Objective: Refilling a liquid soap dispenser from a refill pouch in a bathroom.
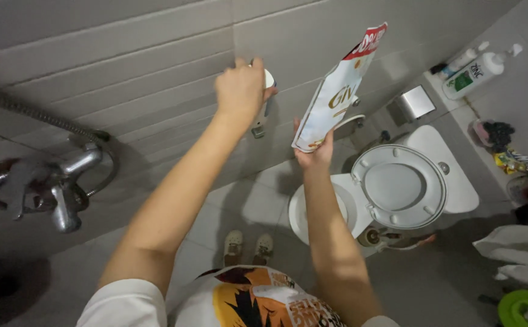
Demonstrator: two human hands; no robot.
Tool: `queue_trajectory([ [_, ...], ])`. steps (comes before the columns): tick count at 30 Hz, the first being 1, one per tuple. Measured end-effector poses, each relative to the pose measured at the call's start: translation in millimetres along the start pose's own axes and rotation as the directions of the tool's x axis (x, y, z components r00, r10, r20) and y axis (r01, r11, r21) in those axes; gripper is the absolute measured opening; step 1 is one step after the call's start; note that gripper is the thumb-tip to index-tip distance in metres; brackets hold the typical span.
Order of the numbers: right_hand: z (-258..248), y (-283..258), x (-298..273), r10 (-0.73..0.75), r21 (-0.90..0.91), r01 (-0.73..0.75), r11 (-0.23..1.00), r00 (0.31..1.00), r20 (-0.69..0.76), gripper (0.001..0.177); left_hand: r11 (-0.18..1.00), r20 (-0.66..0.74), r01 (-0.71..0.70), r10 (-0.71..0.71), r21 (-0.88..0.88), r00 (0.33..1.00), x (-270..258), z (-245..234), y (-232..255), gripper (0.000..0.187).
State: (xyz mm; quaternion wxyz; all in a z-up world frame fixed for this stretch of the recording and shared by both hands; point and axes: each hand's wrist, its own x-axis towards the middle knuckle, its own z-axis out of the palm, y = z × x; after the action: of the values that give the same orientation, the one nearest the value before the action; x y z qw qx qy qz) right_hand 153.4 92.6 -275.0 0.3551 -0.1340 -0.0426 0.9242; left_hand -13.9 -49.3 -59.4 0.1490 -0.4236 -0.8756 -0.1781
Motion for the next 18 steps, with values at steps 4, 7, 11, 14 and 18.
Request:
queue_trajectory([
  [4,-4.2,0.3,0.8,0.01,-0.001,-0.01,1.0,1.0,-0.024,0.057,1.0,-0.005,-0.015,0.015,0.017,1.0,0.9,0.3,1.9,0.062],
  [7,-6.9,-0.5,1.3,-0.028,0.013,0.028,1.0,0.999,-0.026,0.057,0.999,0.004,-0.023,0.023,0.032,1.0,-1.2,-2.6,4.7,0.062],
  [11,-3.2,-2.9,-3.8,-0.031,0.02,0.031,0.999,1.0,-0.005,0.054,0.998,-0.015,-0.042,0.043,0.04,0.999,-1.5,-5.8,5.5,0.06],
  [14,-12.8,-5.5,0.0,0.007,-0.006,-0.007,1.0,1.0,0.001,0.054,0.995,0.011,-0.037,0.036,0.097,0.999,1.8,-5.0,5.3,0.058],
  [18,-16.7,-2.2,-2.0,-0.003,0.005,0.002,1.0,0.998,0.059,0.054,0.992,0.031,-0.097,0.095,0.08,0.995,0.9,-2.9,2.3,0.052],
])
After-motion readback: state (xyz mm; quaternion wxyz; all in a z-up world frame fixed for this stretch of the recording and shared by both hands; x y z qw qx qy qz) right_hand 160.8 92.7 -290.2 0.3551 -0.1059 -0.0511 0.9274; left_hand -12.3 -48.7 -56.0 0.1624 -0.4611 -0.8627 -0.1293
